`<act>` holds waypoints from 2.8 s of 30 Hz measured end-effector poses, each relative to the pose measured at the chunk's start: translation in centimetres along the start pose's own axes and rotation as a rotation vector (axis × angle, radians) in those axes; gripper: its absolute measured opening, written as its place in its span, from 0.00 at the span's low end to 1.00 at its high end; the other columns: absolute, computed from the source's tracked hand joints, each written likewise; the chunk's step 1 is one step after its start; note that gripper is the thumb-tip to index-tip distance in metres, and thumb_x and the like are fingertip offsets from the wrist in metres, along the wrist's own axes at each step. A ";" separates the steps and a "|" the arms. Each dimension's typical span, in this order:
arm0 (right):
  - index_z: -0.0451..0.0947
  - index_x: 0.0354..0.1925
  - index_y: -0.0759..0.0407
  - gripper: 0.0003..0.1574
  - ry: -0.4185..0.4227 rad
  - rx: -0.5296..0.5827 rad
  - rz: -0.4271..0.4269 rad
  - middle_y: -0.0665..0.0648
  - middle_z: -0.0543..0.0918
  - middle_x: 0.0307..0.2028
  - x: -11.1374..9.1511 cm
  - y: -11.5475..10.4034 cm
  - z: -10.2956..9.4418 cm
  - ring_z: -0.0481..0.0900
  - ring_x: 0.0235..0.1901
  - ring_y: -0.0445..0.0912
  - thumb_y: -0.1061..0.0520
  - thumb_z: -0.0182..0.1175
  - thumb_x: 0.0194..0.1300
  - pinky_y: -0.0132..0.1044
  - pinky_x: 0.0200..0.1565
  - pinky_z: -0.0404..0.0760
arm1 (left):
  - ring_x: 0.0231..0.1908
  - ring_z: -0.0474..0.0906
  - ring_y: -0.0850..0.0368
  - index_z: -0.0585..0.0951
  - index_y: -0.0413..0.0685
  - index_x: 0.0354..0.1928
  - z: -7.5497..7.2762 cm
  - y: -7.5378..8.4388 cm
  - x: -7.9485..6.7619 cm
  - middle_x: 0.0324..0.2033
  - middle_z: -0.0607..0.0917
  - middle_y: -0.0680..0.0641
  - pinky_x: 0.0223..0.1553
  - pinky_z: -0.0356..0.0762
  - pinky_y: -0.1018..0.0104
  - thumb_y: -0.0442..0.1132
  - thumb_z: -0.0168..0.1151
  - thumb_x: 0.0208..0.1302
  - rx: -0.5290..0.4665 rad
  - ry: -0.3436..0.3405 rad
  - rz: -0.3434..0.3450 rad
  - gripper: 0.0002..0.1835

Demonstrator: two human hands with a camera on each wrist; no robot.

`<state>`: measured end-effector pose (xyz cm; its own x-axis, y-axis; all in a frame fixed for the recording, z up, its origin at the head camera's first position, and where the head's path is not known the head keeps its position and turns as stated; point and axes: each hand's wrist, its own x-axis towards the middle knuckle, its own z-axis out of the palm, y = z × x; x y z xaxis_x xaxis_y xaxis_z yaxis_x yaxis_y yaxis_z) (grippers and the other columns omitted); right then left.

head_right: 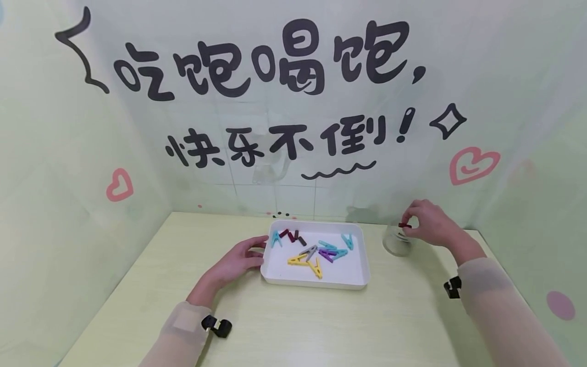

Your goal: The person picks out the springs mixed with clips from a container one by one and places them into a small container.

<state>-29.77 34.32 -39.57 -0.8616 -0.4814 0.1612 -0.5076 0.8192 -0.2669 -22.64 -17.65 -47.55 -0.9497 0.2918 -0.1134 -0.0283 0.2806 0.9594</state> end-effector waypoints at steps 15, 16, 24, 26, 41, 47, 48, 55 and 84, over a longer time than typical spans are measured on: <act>0.81 0.61 0.64 0.31 0.060 0.013 0.006 0.71 0.79 0.59 0.8 -0.5 0.6 0.71 0.60 0.69 0.55 0.77 0.63 0.71 0.62 0.70 | 0.57 0.80 0.46 0.67 0.42 0.79 -0.1 -0.1 0.1 0.67 0.76 0.39 0.55 0.86 0.56 0.27 0.61 0.73 -0.016 -0.002 -0.007 0.34; 0.81 0.61 0.64 0.31 0.065 0.012 -0.004 0.71 0.79 0.58 0.9 -0.8 0.6 0.72 0.60 0.69 0.55 0.77 0.63 0.71 0.62 0.70 | 0.57 0.80 0.45 0.67 0.42 0.79 -0.1 -0.1 0.1 0.67 0.76 0.39 0.55 0.85 0.56 0.27 0.61 0.74 -0.013 -0.003 -0.008 0.34; 0.81 0.62 0.63 0.31 0.038 0.011 -0.063 0.69 0.79 0.60 2.8 -4.0 0.4 0.71 0.62 0.68 0.57 0.76 0.63 0.69 0.64 0.69 | 0.58 0.80 0.43 0.66 0.40 0.80 -0.1 -0.1 -0.1 0.68 0.75 0.37 0.56 0.85 0.55 0.27 0.61 0.74 -0.011 -0.011 0.002 0.34; 0.81 0.62 0.62 0.31 0.035 0.007 -0.083 0.68 0.79 0.60 3.3 -4.7 0.5 0.71 0.63 0.67 0.57 0.76 0.63 0.69 0.65 0.70 | 0.58 0.80 0.43 0.66 0.40 0.80 -0.1 -0.1 -0.2 0.68 0.75 0.37 0.56 0.85 0.55 0.27 0.61 0.74 -0.006 -0.010 0.002 0.34; 0.84 0.61 0.57 0.27 -0.062 0.047 -0.130 0.65 0.80 0.62 7.3 -9.7 2.1 0.70 0.66 0.65 0.54 0.75 0.65 0.68 0.67 0.70 | 0.58 0.80 0.43 0.67 0.40 0.79 -0.1 0.1 -0.1 0.68 0.75 0.37 0.57 0.85 0.53 0.27 0.61 0.73 -0.015 -0.009 0.000 0.34; 0.84 0.60 0.54 0.27 -0.101 0.054 -0.139 0.64 0.79 0.64 8.9 -11.1 3.3 0.69 0.67 0.63 0.53 0.76 0.64 0.66 0.68 0.70 | 0.58 0.80 0.44 0.66 0.40 0.79 -0.2 0.0 -0.1 0.68 0.75 0.38 0.56 0.85 0.56 0.27 0.61 0.73 -0.001 -0.011 -0.002 0.34; 0.85 0.60 0.54 0.27 -0.110 0.051 -0.137 0.63 0.79 0.64 9.1 -11.2 3.5 0.69 0.67 0.63 0.53 0.76 0.64 0.66 0.68 0.70 | 0.58 0.80 0.44 0.66 0.41 0.80 -0.2 0.0 -0.1 0.68 0.75 0.38 0.56 0.85 0.56 0.27 0.61 0.74 0.000 -0.011 -0.003 0.34; 0.86 0.60 0.52 0.26 -0.180 0.075 -0.115 0.62 0.78 0.65 10.7 -12.3 5.0 0.69 0.67 0.62 0.51 0.76 0.65 0.65 0.67 0.72 | 0.58 0.80 0.44 0.66 0.41 0.80 -0.1 0.0 -0.2 0.67 0.75 0.38 0.56 0.85 0.56 0.27 0.60 0.74 0.012 -0.007 -0.003 0.34; 0.89 0.51 0.39 0.18 -0.327 -0.105 -0.183 0.50 0.78 0.56 14.3 -17.6 10.5 0.69 0.59 0.50 0.46 0.78 0.63 0.51 0.63 0.74 | 0.58 0.80 0.44 0.66 0.40 0.79 -0.3 -0.2 -0.2 0.67 0.76 0.38 0.56 0.86 0.56 0.29 0.61 0.74 0.027 -0.024 0.022 0.34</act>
<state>-33.21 9.74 -42.55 -0.7213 -0.6824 -0.1186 -0.6643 0.7301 -0.1601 -22.59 -18.06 -47.62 -0.9424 0.3196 -0.0988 0.0011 0.2982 0.9545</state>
